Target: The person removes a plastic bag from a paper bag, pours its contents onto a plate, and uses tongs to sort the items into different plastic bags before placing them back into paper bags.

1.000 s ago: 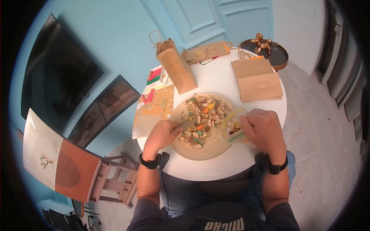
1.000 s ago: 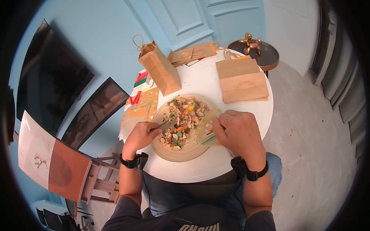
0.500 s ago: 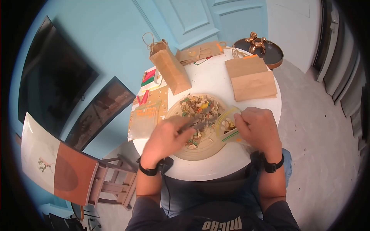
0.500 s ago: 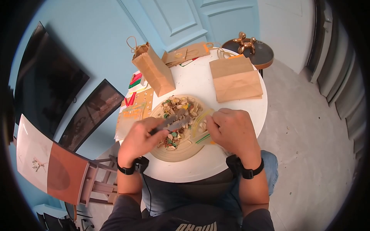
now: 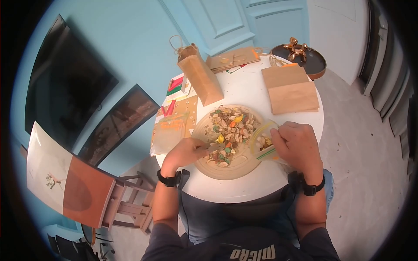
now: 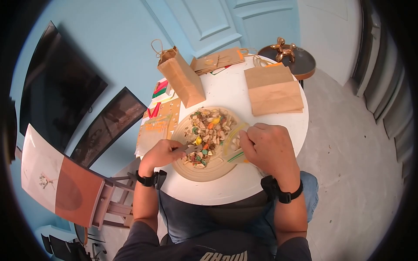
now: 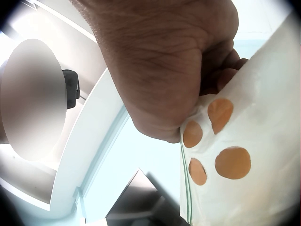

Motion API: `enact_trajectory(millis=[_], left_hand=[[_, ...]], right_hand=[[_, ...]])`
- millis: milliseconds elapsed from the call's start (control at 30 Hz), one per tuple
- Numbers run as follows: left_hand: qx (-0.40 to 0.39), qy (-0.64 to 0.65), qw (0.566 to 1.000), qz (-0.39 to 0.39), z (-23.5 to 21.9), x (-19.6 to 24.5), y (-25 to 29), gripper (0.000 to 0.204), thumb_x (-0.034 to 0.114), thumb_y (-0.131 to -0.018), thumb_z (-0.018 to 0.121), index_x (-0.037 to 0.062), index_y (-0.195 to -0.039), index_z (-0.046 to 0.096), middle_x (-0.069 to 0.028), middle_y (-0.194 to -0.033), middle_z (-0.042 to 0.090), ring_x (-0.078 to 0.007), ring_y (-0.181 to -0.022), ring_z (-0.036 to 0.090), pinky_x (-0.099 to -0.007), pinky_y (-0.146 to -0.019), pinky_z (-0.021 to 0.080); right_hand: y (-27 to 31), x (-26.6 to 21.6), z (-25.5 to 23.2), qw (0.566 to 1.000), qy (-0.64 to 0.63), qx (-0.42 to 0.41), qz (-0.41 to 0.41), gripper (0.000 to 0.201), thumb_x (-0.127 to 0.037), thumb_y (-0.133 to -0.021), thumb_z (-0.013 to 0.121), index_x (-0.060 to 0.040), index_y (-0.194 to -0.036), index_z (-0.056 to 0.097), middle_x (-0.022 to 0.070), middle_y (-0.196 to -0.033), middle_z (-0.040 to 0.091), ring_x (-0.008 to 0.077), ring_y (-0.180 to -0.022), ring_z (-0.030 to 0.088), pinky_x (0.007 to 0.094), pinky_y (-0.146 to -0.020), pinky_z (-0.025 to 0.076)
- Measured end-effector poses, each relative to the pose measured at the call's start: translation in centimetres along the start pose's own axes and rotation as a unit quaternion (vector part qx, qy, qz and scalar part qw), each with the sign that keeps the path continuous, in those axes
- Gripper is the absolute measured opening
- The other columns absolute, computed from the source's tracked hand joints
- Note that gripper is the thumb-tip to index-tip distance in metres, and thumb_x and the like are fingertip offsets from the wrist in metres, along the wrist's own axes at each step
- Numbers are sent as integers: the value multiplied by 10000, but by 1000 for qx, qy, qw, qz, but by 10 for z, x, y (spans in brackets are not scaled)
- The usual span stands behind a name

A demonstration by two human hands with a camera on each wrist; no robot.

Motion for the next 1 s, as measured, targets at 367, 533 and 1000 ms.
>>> enact_trajectory(millis=[367, 533, 1000], left_hand=[[53, -44, 998, 4, -1, -1, -1, 218, 185, -1008, 799, -22, -1065, 832, -216, -738, 670, -301, -665, 631, -434, -678, 515], [63, -39, 997, 11, -7, -1, 0, 185, 144, -1015, 801, -34, -1061, 824, -189, -706, 641, -244, -623, 580, -411, -645, 489], [68, -50, 976, 201, -16, 123, 19, 276, 177, -985, 856, -26, -1168, 815, -217, -851, 740, -312, -716, 726, -419, -683, 550]], right_hand=[[-1, 0, 1, 1000, -5, 2, -1, 354, -159, -970, 773, -15, -668, 658, 156, -651, 634, 377, -587, 653, 472, -588, 526], [-1, 1, 1, 1000, -7, 3, -1, 355, -159, -970, 770, -16, -666, 656, 157, -656, 640, 379, -591, 656, 473, -590, 528], [-1, 0, 0, 1000, -8, 0, 1, 356, -170, -972, 773, -13, -673, 664, 163, -666, 652, 381, -603, 667, 476, -602, 540]])
Point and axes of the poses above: each hand's wrist, its own y-axis away from the middle knuckle, its own z-axis out of the palm, x = y × z, the point moved 8 cm from there along -y, towards the middle knuckle
